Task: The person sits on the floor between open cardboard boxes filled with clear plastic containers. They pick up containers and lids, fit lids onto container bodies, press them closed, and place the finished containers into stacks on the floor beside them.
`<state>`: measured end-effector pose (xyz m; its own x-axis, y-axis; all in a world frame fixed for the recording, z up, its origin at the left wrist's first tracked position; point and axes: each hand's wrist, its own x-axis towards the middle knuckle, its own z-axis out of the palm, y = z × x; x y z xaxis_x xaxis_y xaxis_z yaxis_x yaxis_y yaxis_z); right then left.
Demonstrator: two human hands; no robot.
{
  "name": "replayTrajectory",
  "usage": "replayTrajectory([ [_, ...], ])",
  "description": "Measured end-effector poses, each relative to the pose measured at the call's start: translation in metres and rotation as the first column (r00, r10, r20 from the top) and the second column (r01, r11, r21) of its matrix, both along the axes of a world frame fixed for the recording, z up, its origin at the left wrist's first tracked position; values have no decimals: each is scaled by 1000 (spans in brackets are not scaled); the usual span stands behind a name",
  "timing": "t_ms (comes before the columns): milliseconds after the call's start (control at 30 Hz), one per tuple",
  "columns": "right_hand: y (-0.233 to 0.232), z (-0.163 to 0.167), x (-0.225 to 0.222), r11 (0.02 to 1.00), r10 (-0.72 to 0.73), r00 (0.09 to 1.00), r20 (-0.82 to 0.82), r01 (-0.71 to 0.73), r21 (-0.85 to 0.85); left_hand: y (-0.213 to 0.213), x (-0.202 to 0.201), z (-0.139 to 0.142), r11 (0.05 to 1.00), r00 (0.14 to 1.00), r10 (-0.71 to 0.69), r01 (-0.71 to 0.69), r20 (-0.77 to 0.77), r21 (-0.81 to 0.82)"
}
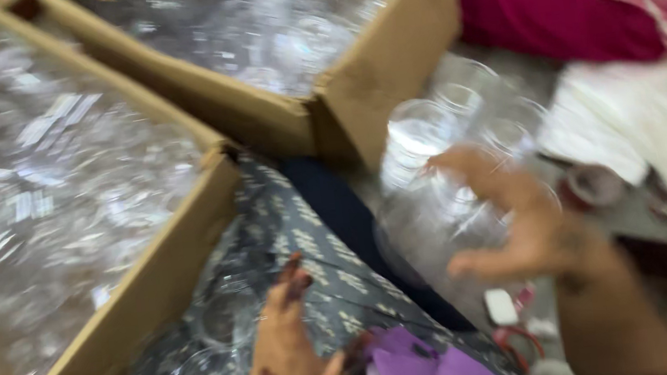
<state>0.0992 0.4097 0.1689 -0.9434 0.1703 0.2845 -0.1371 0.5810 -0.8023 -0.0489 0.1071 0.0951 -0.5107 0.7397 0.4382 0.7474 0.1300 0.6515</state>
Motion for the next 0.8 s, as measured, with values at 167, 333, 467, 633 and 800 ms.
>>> replayTrajectory([
  [167,58,43,77,544,-744,646,172,435,718,9,0,-7,993,992,75,-84,-104,-78],
  [333,82,-4,75,615,-758,473,449,289,734,18,3,8,985,990,137,-138,-16,-100],
  [467,80,-33,63,677,-735,393,553,378,632,23,8,14,982,993,102,-109,-57,-152],
  [633,79,-26,58,693,-717,486,499,417,588,20,7,14,978,990,103,-119,-98,-172],
  [800,113,-37,91,658,-752,518,408,632,410,11,5,13,982,981,156,-141,113,-128],
])
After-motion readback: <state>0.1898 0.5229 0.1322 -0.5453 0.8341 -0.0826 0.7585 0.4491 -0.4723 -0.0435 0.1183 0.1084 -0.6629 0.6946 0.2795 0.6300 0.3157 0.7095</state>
